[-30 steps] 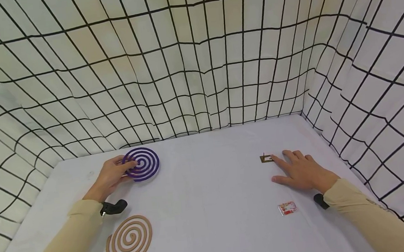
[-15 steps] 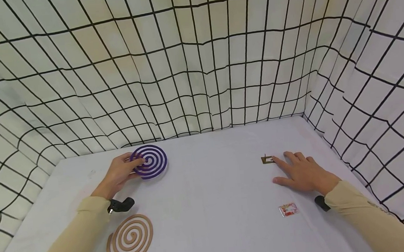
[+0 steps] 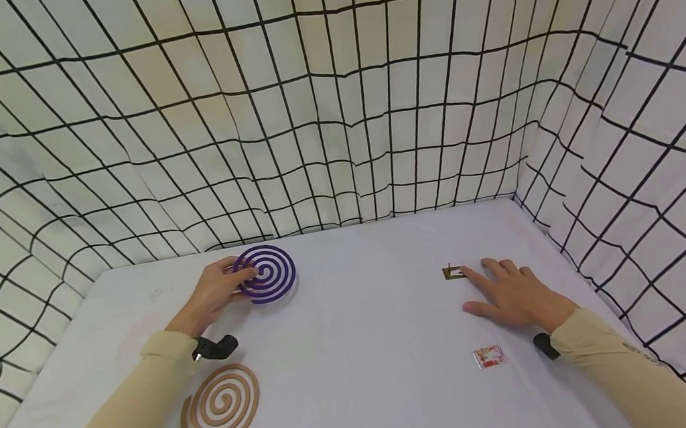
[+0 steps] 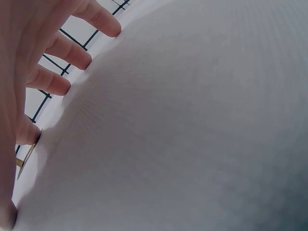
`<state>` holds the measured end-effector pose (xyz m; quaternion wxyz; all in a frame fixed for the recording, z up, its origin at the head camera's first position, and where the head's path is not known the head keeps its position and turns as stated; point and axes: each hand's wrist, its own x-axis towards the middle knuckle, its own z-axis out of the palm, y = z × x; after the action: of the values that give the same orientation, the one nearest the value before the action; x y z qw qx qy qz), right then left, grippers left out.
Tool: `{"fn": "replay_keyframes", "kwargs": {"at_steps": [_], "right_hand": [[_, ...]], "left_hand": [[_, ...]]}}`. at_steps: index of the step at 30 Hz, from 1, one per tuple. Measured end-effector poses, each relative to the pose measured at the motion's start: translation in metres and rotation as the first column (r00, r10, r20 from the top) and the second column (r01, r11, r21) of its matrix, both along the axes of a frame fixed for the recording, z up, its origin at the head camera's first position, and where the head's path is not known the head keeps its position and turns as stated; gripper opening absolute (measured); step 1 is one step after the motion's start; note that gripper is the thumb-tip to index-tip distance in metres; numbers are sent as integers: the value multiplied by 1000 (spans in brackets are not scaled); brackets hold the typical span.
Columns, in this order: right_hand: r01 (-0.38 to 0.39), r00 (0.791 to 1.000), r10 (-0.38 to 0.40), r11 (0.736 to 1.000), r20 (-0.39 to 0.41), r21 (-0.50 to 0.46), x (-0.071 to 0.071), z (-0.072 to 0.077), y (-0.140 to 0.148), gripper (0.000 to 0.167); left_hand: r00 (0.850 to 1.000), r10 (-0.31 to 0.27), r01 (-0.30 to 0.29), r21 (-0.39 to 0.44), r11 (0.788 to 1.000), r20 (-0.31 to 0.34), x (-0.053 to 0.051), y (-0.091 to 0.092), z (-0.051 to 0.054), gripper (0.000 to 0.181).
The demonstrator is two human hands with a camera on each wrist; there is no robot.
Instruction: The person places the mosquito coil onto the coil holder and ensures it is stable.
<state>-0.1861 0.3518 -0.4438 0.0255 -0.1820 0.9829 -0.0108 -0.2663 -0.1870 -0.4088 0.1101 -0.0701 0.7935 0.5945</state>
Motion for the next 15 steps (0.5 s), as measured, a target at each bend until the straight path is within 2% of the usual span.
{"fn": "replay_keyframes", "kwargs": {"at_steps": [15], "right_hand": [[3, 1000, -3, 1000, 12, -2, 0, 0, 1, 81]], "left_hand": [[1000, -31, 31, 11, 999, 5, -2, 25, 1, 48]]}}
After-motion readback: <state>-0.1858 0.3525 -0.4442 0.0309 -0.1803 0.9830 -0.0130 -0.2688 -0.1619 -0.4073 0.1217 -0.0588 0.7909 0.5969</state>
